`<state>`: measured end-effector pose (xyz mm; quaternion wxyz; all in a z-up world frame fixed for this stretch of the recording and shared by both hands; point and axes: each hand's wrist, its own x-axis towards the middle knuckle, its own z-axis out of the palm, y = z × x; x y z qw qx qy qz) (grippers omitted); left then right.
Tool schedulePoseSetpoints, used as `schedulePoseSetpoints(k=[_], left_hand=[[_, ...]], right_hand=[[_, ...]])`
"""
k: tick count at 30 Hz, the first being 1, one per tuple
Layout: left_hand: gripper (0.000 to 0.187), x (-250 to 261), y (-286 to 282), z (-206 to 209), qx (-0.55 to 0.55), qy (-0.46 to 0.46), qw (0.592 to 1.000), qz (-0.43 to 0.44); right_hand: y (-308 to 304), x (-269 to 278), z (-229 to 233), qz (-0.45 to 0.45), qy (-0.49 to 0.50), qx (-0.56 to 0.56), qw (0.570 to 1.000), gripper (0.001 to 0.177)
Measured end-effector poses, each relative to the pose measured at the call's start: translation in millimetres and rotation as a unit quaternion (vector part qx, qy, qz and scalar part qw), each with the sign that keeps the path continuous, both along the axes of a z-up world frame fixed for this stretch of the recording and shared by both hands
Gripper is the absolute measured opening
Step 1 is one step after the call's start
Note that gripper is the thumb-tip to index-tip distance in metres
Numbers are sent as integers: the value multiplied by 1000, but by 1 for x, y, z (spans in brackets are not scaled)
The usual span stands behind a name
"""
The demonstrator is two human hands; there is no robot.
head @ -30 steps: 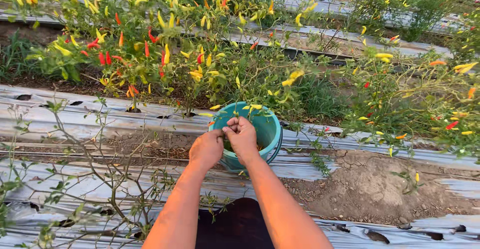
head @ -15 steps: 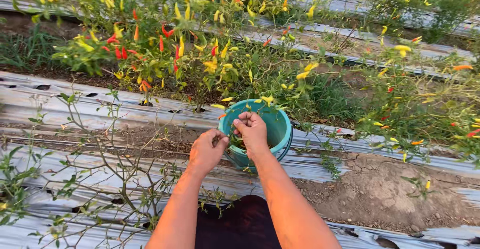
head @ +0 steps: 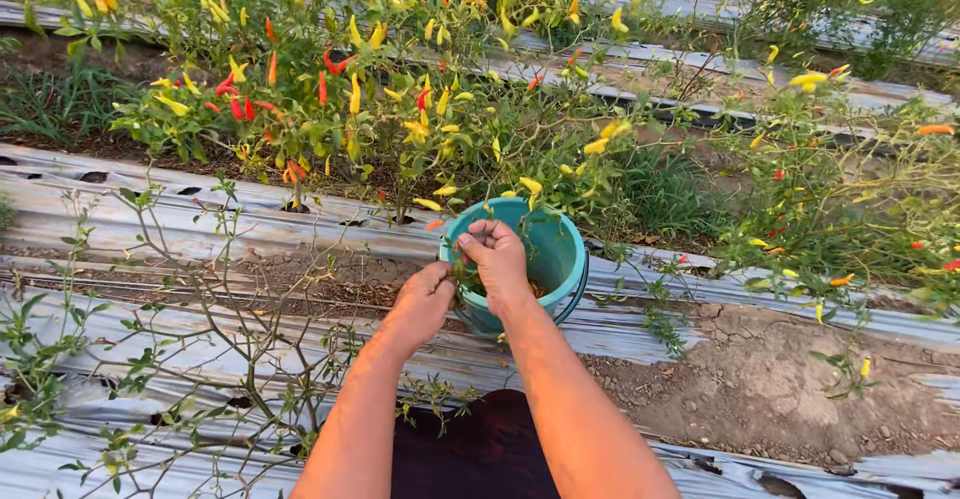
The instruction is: The person harvests small chili peppers from plants in a greenhouse by hand, picking them individually and placing them into a teal bucket. The person moves along the rows, continuing to pick peppers and fill the bucket.
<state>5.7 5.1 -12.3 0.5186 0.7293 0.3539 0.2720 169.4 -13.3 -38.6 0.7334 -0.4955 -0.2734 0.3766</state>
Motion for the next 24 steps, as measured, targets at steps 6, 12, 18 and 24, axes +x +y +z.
schedulePoseSetpoints(k=[6, 12, 18, 24], left_hand=[[27, 9, 7, -1, 19, 120, 991, 48], [33, 14, 23, 0, 50, -34, 983, 171], [30, 31, 43, 1, -25, -10, 995, 98], [20, 46, 52, -25, -117, -42, 992, -23]], right_hand=[[-2, -1, -12, -17, -27, 5, 999, 17], [-6, 7, -11, -12, 15, -6, 1000, 15], [-16, 10, -27, 9, -12, -32, 999, 15], [-21, 21, -35, 36, -9, -31, 999, 19]])
